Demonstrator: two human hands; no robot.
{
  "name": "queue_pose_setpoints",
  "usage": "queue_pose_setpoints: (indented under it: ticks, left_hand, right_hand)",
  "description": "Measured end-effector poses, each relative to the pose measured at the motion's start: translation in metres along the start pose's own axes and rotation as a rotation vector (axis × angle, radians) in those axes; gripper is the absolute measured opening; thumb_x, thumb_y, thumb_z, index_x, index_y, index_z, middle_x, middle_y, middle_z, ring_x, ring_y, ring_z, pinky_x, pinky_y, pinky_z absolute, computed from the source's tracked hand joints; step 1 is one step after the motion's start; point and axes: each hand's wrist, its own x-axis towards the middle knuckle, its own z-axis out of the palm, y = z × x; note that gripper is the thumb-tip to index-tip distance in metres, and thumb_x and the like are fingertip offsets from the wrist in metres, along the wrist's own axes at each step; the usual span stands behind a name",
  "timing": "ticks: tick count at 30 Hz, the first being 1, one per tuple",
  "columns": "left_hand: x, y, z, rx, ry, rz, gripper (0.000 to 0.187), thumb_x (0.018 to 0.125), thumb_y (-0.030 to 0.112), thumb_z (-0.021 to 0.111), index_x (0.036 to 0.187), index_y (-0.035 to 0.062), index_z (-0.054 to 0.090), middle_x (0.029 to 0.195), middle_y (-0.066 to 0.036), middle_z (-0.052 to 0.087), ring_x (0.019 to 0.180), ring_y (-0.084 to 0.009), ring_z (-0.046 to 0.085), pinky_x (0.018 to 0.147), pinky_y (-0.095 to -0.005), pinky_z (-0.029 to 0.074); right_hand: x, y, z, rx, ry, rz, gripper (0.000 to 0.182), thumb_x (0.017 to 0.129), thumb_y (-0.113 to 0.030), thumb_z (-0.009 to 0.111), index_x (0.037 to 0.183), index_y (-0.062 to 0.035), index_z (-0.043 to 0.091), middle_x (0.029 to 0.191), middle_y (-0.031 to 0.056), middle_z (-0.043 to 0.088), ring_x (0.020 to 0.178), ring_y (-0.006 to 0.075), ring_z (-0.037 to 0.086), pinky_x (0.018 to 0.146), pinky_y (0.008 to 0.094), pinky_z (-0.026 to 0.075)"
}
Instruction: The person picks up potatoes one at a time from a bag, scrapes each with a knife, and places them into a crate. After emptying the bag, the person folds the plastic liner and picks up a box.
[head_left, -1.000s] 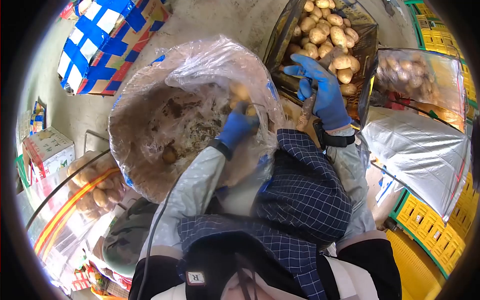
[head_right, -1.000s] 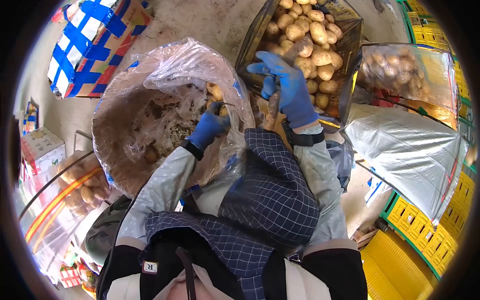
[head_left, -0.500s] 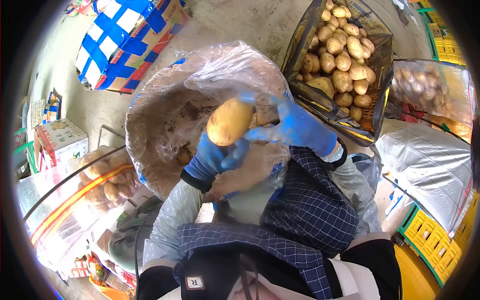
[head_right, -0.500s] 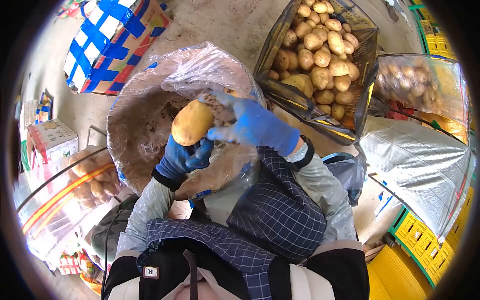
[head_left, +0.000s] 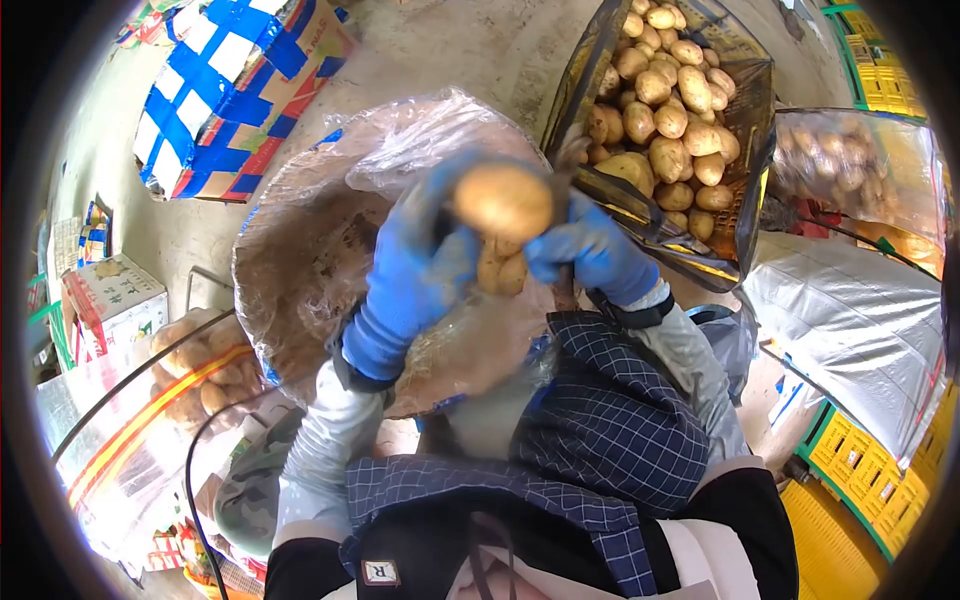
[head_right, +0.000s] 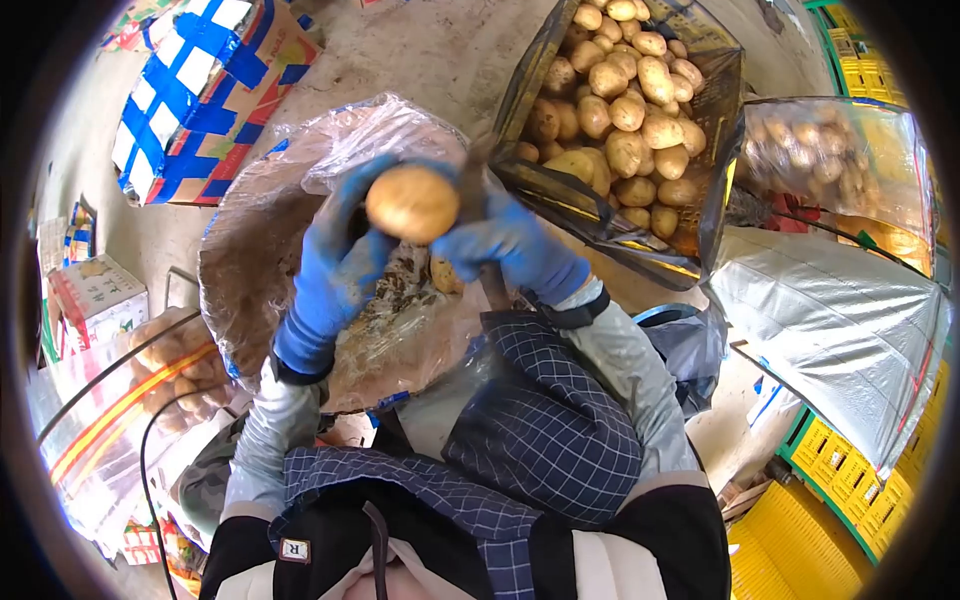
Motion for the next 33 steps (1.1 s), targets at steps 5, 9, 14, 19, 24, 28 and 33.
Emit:
queue_pose_setpoints:
  ticks: [5,9,14,19,24,28,33]
  left_hand:
    - [0.024,-0.064,0.014,-0.182,-0.015,-0.202,0.04,0.091,0.015,0.065,0.129,0.0029,0.059,0.099,-0.011,0.068,0.079,-0.013,0.064,0.071,-0.0292,0.052]
    - [0.006,-0.127,0.051,0.496,-0.171,-0.28,0.035,0.088,0.014,0.071,0.12,0.0016,0.066,0.1,-0.013,0.073,0.086,-0.0164,0.068,0.08,-0.0319,0.055]
    - [-0.02,-0.182,0.116,0.365,-0.078,-0.405,0.046,0.083,0.03,0.076,0.118,0.0025,0.066,0.103,-0.02,0.072,0.092,-0.0288,0.07,0.084,-0.0388,0.054]
    - [-0.009,-0.183,0.109,0.144,-0.244,-0.56,0.055,0.082,0.037,0.079,0.119,-0.0021,0.065,0.104,-0.016,0.073,0.092,-0.0228,0.07,0.083,-0.0355,0.054]
    - [-0.001,-0.164,0.101,-0.045,-0.268,-0.591,0.052,0.09,0.04,0.071,0.119,-0.0027,0.065,0.091,-0.008,0.07,0.07,-0.0134,0.064,0.062,-0.0282,0.051]
    - [-0.027,-0.122,0.038,-0.583,-0.329,-0.678,0.053,0.098,0.045,0.06,0.123,-0.0016,0.063,0.085,-0.005,0.065,0.056,-0.0105,0.055,0.05,-0.0236,0.043]
    - [-0.037,-0.05,-0.006,-0.554,-0.181,-0.537,0.071,0.091,0.058,0.064,0.127,-0.0033,0.06,0.085,-0.002,0.065,0.053,-0.0062,0.05,0.05,-0.0206,0.04]
  right_hand:
    - [-0.003,-0.001,-0.055,0.751,0.155,-0.33,0.043,0.097,-0.026,0.055,0.133,-0.0018,0.056,0.119,0.0218,0.068,0.053,0.0066,0.044,0.055,0.0269,0.041]
    - [-0.015,0.019,-0.115,0.964,0.302,-0.466,0.042,0.099,-0.029,0.052,0.135,-0.0076,0.057,0.122,0.0149,0.069,0.052,0.0061,0.04,0.057,0.026,0.04]
    - [-0.006,0.013,-0.088,0.756,0.182,-0.397,0.046,0.101,-0.027,0.049,0.139,-0.002,0.052,0.123,0.0143,0.069,0.053,0.0072,0.042,0.057,0.0277,0.044]
    - [0.009,0.01,-0.062,0.66,0.104,-0.337,0.049,0.103,-0.025,0.047,0.144,0.0016,0.044,0.125,0.0155,0.067,0.053,0.0069,0.042,0.058,0.0268,0.043]
    - [0.005,-0.01,-0.035,0.39,0.215,-0.267,0.045,0.104,-0.022,0.044,0.141,0.0022,0.047,0.12,0.0126,0.068,0.053,0.0056,0.044,0.058,0.0217,0.042]
    - [-0.004,-0.026,-0.007,-0.105,0.43,-0.215,0.043,0.101,-0.022,0.053,0.135,0.0026,0.053,0.103,0.0073,0.069,0.056,0.0045,0.05,0.055,0.0206,0.043]
    - [0.001,-0.022,0.013,-0.371,0.302,0.164,0.049,0.092,-0.03,0.073,0.131,-0.0027,0.059,0.08,0.0031,0.066,0.053,0.0061,0.052,0.046,0.0223,0.041]
